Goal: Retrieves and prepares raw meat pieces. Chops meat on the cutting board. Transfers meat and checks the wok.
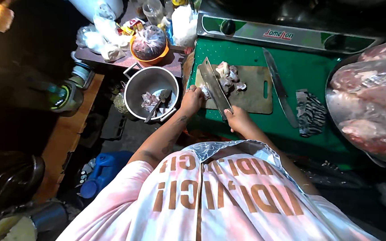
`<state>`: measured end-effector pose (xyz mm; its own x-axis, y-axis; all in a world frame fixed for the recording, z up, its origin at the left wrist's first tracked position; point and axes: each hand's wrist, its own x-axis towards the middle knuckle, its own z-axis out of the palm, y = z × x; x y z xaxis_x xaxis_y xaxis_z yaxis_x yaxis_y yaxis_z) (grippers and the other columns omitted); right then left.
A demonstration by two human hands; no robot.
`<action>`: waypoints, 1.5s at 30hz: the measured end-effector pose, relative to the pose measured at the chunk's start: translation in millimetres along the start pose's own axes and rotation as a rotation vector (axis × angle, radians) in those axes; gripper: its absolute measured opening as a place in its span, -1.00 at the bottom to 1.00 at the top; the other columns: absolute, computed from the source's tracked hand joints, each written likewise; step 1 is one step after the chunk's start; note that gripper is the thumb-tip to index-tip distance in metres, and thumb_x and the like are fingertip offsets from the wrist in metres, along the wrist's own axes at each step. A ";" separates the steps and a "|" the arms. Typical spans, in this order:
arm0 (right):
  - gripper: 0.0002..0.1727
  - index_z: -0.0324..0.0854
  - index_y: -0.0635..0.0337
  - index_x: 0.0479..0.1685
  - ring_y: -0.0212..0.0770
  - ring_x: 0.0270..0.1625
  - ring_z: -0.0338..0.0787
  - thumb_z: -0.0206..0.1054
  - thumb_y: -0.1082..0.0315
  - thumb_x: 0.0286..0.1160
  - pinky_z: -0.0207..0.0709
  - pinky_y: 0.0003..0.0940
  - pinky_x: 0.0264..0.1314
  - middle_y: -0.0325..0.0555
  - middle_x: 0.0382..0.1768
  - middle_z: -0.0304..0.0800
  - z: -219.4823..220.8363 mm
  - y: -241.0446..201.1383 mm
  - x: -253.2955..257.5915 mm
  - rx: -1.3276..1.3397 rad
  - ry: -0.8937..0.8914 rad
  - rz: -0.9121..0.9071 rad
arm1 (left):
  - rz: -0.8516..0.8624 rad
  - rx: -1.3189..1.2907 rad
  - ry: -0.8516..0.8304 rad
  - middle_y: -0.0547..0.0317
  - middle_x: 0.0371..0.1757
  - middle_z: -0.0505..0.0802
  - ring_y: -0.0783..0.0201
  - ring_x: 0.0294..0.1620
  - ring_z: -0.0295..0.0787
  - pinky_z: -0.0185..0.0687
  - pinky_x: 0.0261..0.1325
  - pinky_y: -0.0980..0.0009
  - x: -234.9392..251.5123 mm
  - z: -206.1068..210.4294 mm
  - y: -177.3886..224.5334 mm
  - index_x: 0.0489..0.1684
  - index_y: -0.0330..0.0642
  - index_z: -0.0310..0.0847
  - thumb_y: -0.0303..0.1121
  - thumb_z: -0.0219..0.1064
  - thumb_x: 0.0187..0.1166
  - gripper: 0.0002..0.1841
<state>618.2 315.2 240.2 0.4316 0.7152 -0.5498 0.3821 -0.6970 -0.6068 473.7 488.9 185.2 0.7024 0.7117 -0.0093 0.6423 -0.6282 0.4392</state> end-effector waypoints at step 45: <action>-0.48 0.48 0.43 0.39 0.26 -0.08 0.86 -0.06 0.11 0.91 0.70 0.26 0.02 0.35 -0.12 0.79 11.4 -64.3 2.2 -0.140 0.337 -0.333 | 0.012 -0.132 0.084 -0.21 0.00 0.81 -0.12 0.06 0.83 0.74 0.19 -0.04 -15.9 -5.0 -5.1 -0.10 -0.34 0.77 -0.34 0.41 0.54 -0.79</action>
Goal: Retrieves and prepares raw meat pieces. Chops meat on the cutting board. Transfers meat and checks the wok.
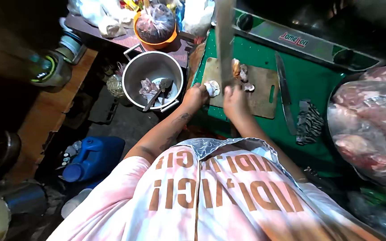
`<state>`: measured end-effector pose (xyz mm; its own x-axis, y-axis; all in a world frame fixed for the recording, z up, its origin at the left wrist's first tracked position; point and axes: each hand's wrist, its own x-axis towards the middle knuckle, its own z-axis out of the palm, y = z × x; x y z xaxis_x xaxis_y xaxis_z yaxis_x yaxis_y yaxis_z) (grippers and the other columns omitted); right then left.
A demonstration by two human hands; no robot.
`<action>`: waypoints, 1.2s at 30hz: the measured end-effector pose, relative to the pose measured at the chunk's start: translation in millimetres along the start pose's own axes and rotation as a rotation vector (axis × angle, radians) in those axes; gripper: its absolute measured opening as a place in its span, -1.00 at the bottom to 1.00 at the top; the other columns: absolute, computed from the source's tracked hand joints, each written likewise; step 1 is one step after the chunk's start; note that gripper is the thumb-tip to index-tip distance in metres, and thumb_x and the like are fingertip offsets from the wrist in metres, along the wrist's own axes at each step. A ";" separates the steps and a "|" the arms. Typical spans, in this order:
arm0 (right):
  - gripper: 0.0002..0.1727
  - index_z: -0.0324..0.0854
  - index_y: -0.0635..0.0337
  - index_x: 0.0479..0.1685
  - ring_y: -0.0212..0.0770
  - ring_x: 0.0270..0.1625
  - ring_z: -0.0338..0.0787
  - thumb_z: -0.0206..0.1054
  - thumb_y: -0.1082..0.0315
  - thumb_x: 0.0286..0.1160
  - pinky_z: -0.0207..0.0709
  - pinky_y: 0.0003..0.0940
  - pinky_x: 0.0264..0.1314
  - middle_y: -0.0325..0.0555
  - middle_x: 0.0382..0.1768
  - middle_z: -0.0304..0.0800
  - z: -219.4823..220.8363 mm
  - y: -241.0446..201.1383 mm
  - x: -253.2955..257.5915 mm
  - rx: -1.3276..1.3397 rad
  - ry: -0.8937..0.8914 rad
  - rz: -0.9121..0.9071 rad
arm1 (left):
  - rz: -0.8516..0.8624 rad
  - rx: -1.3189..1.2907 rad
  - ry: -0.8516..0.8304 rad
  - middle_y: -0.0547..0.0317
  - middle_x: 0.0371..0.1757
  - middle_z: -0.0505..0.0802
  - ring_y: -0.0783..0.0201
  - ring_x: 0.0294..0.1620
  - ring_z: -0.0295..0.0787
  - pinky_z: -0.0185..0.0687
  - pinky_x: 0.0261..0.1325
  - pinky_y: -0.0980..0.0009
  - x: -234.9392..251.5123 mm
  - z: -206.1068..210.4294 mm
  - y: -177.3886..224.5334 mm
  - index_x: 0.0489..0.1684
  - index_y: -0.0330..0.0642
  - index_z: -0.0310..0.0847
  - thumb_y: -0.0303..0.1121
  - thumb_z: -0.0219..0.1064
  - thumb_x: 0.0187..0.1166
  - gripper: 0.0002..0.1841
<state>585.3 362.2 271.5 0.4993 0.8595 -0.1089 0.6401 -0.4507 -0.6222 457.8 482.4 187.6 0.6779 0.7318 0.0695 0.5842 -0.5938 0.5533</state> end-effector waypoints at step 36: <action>-0.56 0.51 0.29 0.10 -0.25 -0.70 0.60 0.09 0.00 0.87 0.62 -0.33 -0.55 -0.09 -0.64 0.54 -43.6 51.7 -32.7 0.154 -0.245 0.416 | -0.390 0.050 0.134 -0.36 0.44 0.68 -0.33 0.50 0.57 0.41 0.56 -0.24 -20.2 -89.3 -87.1 0.28 -0.33 0.72 -0.21 0.41 0.57 -0.57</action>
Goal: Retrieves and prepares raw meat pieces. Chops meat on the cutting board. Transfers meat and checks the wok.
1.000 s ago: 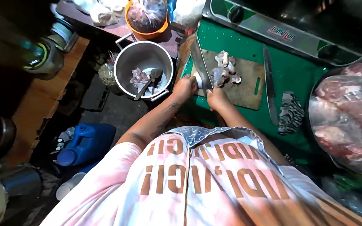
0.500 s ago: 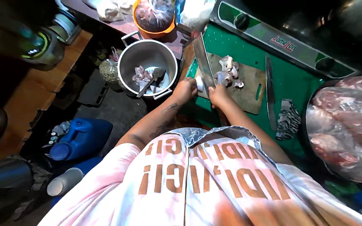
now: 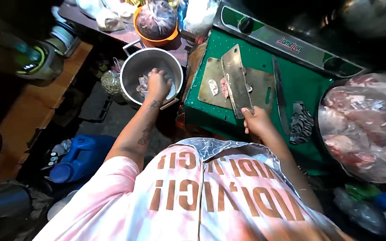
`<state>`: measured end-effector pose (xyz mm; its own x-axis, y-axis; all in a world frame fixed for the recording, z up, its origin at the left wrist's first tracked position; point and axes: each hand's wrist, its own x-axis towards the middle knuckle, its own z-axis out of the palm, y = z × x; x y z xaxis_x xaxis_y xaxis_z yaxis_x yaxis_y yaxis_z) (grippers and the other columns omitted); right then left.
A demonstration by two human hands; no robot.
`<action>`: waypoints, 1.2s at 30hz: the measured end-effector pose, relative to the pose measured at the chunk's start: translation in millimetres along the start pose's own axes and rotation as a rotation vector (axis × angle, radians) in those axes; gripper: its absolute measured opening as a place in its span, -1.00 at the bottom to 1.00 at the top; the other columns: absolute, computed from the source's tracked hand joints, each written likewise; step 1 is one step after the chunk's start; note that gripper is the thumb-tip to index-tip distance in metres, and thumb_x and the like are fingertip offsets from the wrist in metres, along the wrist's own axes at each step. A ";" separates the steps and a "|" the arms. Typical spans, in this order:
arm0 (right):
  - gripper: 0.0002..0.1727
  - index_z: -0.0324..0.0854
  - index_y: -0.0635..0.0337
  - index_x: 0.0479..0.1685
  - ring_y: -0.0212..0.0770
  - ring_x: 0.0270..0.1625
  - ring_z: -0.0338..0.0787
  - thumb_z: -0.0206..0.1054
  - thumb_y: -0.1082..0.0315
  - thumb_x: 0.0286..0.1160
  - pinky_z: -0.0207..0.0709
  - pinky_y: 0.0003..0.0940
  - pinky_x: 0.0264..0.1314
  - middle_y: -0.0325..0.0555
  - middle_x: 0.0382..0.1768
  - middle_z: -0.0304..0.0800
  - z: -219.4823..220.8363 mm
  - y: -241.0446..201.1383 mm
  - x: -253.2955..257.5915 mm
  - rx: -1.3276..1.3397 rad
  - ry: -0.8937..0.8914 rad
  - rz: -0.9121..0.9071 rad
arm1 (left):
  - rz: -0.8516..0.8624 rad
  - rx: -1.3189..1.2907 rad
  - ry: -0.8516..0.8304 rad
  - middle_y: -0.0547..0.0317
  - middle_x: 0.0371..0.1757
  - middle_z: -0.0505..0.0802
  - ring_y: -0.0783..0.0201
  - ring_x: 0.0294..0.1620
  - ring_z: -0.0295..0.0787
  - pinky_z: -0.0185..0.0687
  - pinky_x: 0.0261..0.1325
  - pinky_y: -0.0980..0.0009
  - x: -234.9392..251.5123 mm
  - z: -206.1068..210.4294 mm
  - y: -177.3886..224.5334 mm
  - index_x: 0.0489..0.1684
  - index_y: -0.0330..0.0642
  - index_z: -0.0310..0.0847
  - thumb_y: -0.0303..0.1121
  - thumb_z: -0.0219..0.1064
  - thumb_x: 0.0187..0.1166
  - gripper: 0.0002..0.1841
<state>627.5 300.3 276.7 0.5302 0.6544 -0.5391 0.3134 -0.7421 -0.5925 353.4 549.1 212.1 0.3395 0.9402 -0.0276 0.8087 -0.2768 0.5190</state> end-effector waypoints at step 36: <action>-0.69 0.55 0.32 0.05 -0.46 -0.73 0.50 0.16 0.18 0.85 0.52 -0.53 -0.61 -0.26 -0.66 0.45 -48.2 85.0 -42.4 0.315 0.291 0.123 | 0.411 0.106 -0.735 -0.14 -0.06 0.88 -0.09 0.03 0.82 0.65 0.20 -0.21 63.6 97.0 195.4 0.00 -0.27 0.80 -0.15 0.72 0.19 -0.52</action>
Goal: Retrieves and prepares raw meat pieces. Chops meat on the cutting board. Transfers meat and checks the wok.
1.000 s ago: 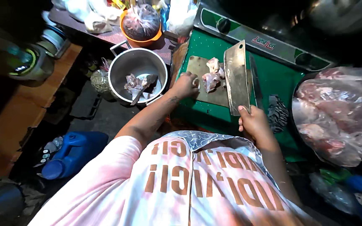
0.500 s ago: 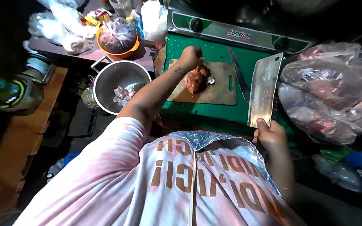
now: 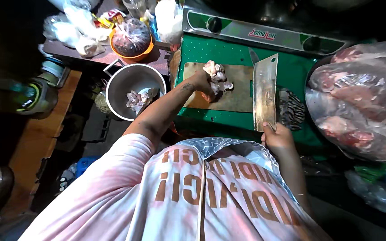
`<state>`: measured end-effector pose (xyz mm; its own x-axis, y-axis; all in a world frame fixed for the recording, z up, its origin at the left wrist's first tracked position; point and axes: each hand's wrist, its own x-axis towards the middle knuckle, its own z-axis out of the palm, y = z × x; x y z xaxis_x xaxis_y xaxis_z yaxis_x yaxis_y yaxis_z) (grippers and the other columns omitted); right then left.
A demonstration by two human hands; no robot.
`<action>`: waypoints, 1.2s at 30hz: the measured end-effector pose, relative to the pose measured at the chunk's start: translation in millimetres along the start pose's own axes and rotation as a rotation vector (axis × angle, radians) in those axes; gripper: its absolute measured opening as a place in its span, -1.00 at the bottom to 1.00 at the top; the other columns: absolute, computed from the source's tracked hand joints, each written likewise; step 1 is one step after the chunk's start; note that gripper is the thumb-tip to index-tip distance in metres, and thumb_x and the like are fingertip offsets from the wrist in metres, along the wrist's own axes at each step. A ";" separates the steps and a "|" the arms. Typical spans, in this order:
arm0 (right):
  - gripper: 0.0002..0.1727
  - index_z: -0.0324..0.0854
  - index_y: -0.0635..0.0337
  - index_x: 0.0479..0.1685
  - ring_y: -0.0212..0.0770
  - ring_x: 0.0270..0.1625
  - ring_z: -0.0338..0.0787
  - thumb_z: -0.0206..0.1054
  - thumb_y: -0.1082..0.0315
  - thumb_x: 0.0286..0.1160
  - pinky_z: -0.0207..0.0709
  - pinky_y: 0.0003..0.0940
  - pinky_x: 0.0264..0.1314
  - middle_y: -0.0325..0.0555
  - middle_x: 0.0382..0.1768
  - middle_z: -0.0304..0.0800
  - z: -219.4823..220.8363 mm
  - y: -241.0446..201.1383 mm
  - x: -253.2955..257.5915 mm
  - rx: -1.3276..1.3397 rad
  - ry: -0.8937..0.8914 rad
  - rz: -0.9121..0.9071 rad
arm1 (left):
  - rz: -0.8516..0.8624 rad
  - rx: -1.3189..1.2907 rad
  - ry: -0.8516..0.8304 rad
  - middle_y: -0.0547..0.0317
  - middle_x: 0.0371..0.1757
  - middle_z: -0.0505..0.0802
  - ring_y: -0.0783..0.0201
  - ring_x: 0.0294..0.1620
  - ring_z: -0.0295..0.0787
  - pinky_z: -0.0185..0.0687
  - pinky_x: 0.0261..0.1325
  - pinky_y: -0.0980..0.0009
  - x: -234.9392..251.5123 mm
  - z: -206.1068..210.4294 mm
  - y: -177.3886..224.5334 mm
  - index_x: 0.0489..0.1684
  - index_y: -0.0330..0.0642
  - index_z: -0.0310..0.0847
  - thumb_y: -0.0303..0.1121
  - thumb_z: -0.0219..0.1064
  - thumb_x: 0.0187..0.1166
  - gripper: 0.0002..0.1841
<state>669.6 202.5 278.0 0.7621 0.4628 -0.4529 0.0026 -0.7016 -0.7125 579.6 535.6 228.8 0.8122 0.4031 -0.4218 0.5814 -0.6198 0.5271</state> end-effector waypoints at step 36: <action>-0.66 0.54 0.37 -0.05 -0.43 -0.68 0.55 0.15 0.19 0.86 0.54 -0.50 -0.52 -0.20 -0.65 0.50 58.4 -38.9 9.3 -0.179 -0.288 -0.160 | -0.132 -0.701 0.129 0.01 -0.10 0.83 0.23 -0.19 0.74 0.67 -0.06 0.20 -70.2 9.8 -41.5 0.14 -0.20 0.72 -0.22 0.35 0.69 -0.73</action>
<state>638.8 265.7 270.2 0.5292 0.6900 -0.4938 0.2395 -0.6797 -0.6932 498.0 526.5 229.3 0.7073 0.5478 -0.4469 0.5344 -0.0005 0.8452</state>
